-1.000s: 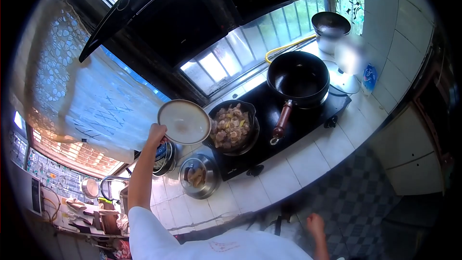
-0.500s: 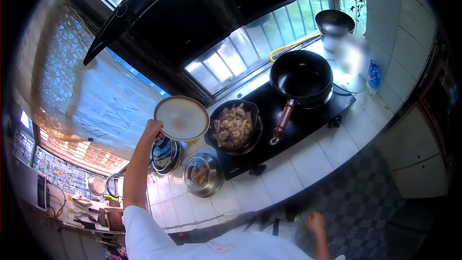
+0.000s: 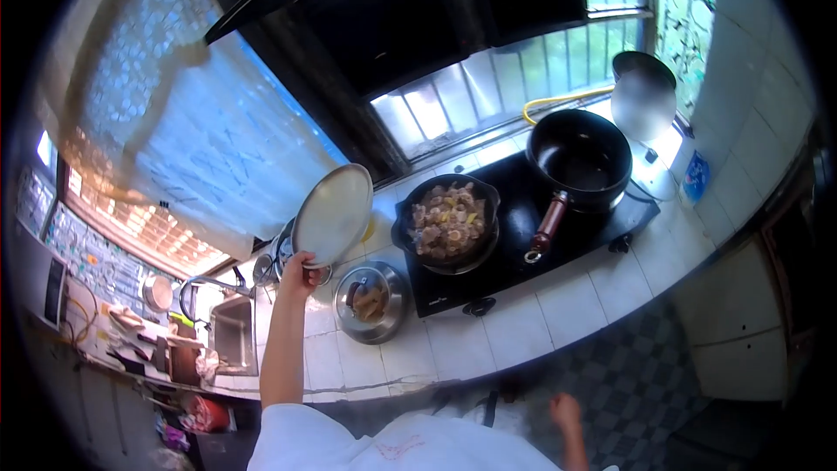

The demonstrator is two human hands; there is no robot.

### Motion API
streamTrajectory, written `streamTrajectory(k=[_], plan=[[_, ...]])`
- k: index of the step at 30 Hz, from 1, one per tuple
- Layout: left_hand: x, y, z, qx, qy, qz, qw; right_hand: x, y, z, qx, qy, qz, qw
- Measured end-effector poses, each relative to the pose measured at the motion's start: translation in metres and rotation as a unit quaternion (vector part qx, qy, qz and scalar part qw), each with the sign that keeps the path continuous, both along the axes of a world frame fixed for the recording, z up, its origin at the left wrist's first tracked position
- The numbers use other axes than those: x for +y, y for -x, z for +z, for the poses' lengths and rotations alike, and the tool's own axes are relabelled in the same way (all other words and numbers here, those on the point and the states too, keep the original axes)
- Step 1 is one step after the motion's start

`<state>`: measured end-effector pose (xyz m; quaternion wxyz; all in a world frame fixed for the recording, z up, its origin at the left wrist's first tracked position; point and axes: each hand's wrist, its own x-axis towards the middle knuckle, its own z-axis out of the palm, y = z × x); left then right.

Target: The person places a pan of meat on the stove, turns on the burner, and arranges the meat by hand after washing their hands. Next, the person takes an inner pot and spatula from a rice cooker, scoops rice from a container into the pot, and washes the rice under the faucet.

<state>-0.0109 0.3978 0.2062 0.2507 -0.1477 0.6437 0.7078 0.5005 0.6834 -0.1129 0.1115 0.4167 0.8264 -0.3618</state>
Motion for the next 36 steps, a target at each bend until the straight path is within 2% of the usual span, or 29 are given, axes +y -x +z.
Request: streamTrajectory(k=[1,8,10,13,16,18,22,25,29,31,36], plan=[[-0.011,-0.011,-0.003,0.003,-0.028,0.018,0.999,-0.002,0.005,0.006,0.006,-0.007,-0.002,1.000],[-0.116,-0.081,-0.047,0.002,-0.007,0.140,0.990,-0.031,0.092,0.102,0.074,0.000,0.094,0.993],[-0.157,-0.098,-0.067,0.004,0.014,0.159,0.987,-0.058,0.127,0.130,0.102,-0.009,0.111,0.989],[-0.219,-0.120,-0.095,0.026,0.029,0.180,0.983,-0.107,0.176,0.141,0.156,-0.059,0.170,0.971],[-0.288,-0.128,-0.121,0.021,0.066,0.174,0.982,-0.177,0.229,0.164,0.178,-0.066,0.211,0.959],[-0.325,-0.134,-0.125,0.007,0.075,0.208,0.975,-0.227,0.255,0.168,0.194,-0.070,0.259,0.944],[-0.400,-0.124,-0.174,0.030,0.071,0.199,0.977,-0.322,0.290,0.187,0.221,-0.075,0.304,0.924],[-0.437,-0.109,-0.188,0.004,0.083,0.208,0.975,-0.369,0.297,0.199,0.144,-0.043,0.334,0.931],[-0.468,-0.078,-0.216,0.014,0.039,0.196,0.980,-0.395,0.288,0.193,0.157,-0.071,0.318,0.932],[-0.475,-0.063,-0.222,0.007,0.036,0.191,0.981,-0.404,0.280,0.198,0.095,-0.080,0.293,0.948],[-0.483,-0.021,-0.246,0.006,0.000,0.177,0.984,-0.418,0.261,0.190,0.096,-0.122,0.258,0.954]])
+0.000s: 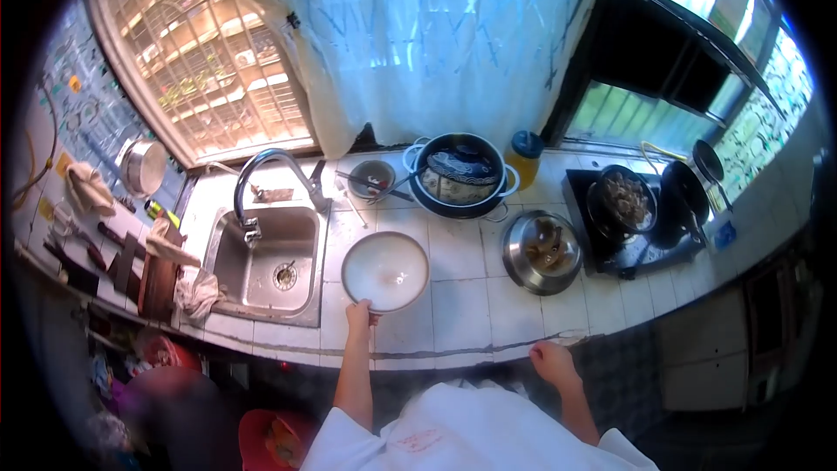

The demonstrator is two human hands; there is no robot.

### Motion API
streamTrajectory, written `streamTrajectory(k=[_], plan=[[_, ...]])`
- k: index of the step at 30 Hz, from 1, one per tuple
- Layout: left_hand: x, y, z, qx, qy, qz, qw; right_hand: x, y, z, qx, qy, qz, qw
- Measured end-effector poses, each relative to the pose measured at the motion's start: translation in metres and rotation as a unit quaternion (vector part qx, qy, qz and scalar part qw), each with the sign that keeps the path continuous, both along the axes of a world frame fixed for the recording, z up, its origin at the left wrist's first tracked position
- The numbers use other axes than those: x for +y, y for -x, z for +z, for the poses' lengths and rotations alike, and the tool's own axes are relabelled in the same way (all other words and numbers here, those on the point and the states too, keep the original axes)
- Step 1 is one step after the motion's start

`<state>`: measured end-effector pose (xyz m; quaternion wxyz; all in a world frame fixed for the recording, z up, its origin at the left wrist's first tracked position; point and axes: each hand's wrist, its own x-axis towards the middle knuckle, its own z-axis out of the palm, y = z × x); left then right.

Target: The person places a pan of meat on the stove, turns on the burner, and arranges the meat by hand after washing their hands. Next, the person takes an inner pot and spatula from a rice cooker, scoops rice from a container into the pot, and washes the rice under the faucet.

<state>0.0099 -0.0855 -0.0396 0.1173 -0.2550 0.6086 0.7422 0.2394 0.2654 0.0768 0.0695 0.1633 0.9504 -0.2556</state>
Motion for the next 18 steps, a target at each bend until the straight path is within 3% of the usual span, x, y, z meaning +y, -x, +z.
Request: streamTrajectory(k=[6,18], plan=[[0.006,0.044,-0.020,-0.025,-0.008,-0.023,0.999,-0.015,-0.010,0.003,-0.028,-0.030,-0.070,0.997],[0.018,0.060,-0.029,-0.061,0.024,-0.058,0.996,-0.021,-0.013,-0.007,-0.036,-0.050,-0.049,0.997]])
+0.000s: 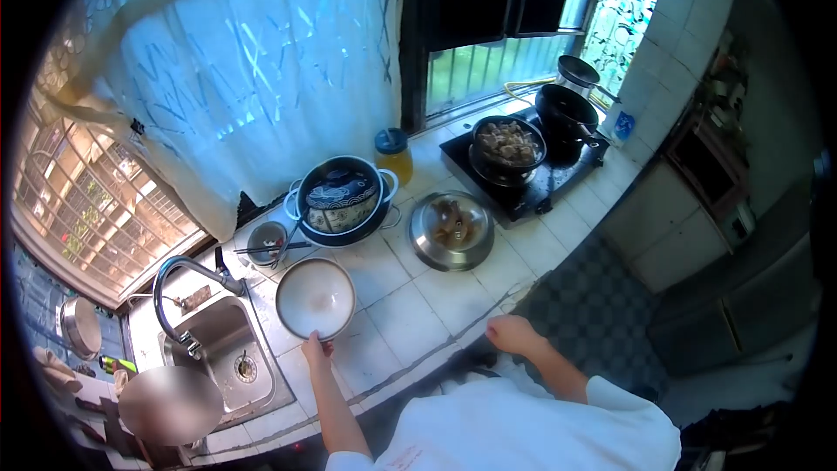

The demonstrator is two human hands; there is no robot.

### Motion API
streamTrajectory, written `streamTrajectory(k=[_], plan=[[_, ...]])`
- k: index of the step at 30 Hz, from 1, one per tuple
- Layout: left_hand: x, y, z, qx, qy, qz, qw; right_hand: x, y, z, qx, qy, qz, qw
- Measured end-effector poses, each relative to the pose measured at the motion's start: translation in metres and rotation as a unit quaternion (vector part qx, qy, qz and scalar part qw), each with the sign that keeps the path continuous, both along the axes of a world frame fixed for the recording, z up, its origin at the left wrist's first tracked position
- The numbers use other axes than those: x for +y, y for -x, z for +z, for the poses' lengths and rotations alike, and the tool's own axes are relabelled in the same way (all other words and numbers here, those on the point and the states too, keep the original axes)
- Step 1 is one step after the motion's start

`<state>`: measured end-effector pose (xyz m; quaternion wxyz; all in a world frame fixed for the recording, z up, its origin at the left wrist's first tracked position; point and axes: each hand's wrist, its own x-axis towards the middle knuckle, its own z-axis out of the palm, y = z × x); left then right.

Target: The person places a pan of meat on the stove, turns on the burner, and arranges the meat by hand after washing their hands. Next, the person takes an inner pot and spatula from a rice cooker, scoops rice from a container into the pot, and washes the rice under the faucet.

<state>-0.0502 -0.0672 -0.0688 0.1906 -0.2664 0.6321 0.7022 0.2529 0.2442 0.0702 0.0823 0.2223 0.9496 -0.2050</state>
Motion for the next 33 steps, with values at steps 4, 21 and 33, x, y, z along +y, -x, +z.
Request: streamTrajectory(k=[4,21,33], plan=[[-0.004,-0.006,-0.001,-0.011,-0.016,-0.033,0.999,0.002,0.001,-0.004,-0.013,0.031,-0.010,0.999],[-0.030,-0.131,0.071,0.027,0.100,-0.034,0.994,0.131,0.192,-0.045,0.248,0.049,-0.199,0.947],[0.011,-0.159,0.076,0.086,0.157,-0.005,0.984,0.089,0.229,-0.021,0.137,0.096,-0.178,0.970]])
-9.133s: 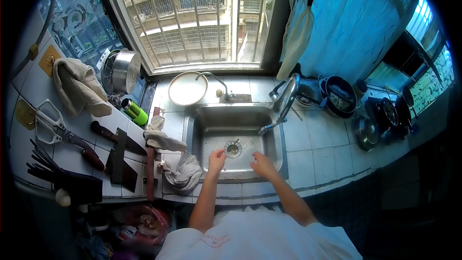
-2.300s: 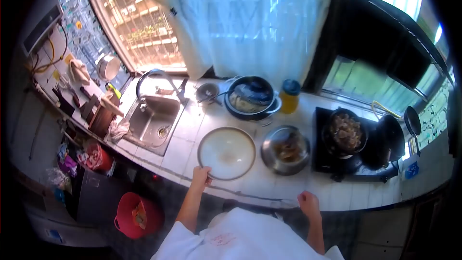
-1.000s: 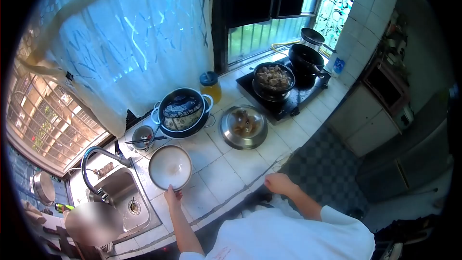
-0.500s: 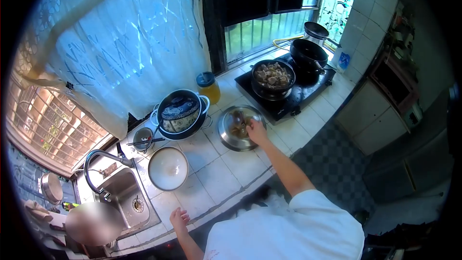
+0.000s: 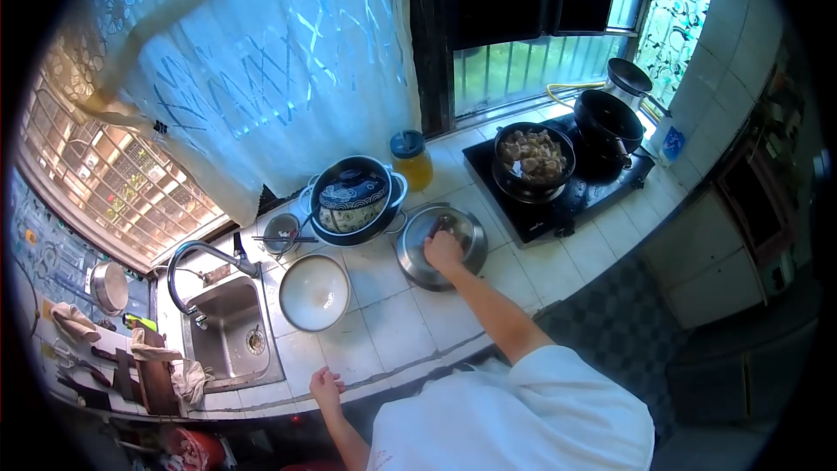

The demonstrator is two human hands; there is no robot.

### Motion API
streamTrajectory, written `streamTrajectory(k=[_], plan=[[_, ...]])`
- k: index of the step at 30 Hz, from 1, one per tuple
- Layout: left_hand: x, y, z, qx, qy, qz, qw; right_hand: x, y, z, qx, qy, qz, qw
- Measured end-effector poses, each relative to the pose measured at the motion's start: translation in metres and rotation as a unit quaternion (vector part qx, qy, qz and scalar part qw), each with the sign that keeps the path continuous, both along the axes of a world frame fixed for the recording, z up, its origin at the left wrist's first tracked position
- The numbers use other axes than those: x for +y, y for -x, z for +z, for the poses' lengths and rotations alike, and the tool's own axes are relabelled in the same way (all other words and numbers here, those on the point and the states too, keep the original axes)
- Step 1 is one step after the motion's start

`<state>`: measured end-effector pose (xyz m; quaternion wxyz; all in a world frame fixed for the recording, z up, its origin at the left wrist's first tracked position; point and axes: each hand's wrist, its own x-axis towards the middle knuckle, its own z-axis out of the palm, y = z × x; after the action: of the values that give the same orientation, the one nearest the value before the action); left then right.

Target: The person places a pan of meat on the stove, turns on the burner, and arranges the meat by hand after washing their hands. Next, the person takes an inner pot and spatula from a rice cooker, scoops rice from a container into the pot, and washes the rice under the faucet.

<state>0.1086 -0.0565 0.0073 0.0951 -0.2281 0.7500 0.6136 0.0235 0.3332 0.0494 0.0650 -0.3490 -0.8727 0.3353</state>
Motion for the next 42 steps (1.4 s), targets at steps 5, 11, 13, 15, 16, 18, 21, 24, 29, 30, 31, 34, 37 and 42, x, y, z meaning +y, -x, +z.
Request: streamTrajectory(k=[5,11,13,15,16,18,21,24,29,30,31,34,37,42], plan=[[-0.005,-0.006,0.003,0.034,0.045,-0.011,0.998,-0.006,-0.003,-0.001,-0.007,0.043,0.037,0.998],[0.008,-0.003,0.002,0.057,0.068,-0.036,0.995,-0.007,-0.015,-0.015,0.041,0.076,0.087,0.992],[0.018,0.000,0.005,0.064,0.087,-0.053,0.993,-0.002,-0.032,-0.006,0.070,0.092,0.092,0.989],[0.035,0.002,0.012,0.066,0.093,-0.070,0.991,0.007,-0.059,0.006,0.096,0.127,0.092,0.983],[0.045,0.003,0.017,0.069,0.098,-0.079,0.990,0.014,-0.069,-0.002,0.116,0.110,0.089,0.983],[0.064,0.004,0.023,0.077,0.105,-0.101,0.986,0.032,-0.096,-0.015,0.116,0.134,0.072,0.982],[0.089,0.005,0.027,0.095,0.134,-0.138,0.977,0.060,-0.138,-0.028,0.111,0.146,0.031,0.983],[0.110,0.008,0.025,0.112,0.154,-0.174,0.966,0.089,-0.174,-0.045,0.101,0.143,-0.003,0.985],[0.135,0.007,0.030,0.121,0.155,-0.229,0.953,0.108,-0.211,-0.045,0.098,0.086,-0.060,0.990],[0.137,0.007,0.030,0.140,0.160,-0.244,0.946,0.107,-0.217,-0.036,0.102,0.059,-0.074,0.990],[0.138,0.007,0.031,0.158,0.166,-0.258,0.938,0.105,-0.222,-0.030,0.105,0.033,-0.088,0.990],[0.138,0.008,0.042,0.166,0.201,-0.278,0.924,0.095,-0.229,-0.028,0.086,0.004,-0.114,0.990],[0.122,0.014,0.030,0.175,0.209,-0.286,0.919,0.081,-0.231,-0.031,0.093,-0.026,-0.121,0.988],[0.097,0.021,0.020,0.179,0.215,-0.307,0.910,0.060,-0.231,-0.014,0.096,-0.037,-0.126,0.987]])
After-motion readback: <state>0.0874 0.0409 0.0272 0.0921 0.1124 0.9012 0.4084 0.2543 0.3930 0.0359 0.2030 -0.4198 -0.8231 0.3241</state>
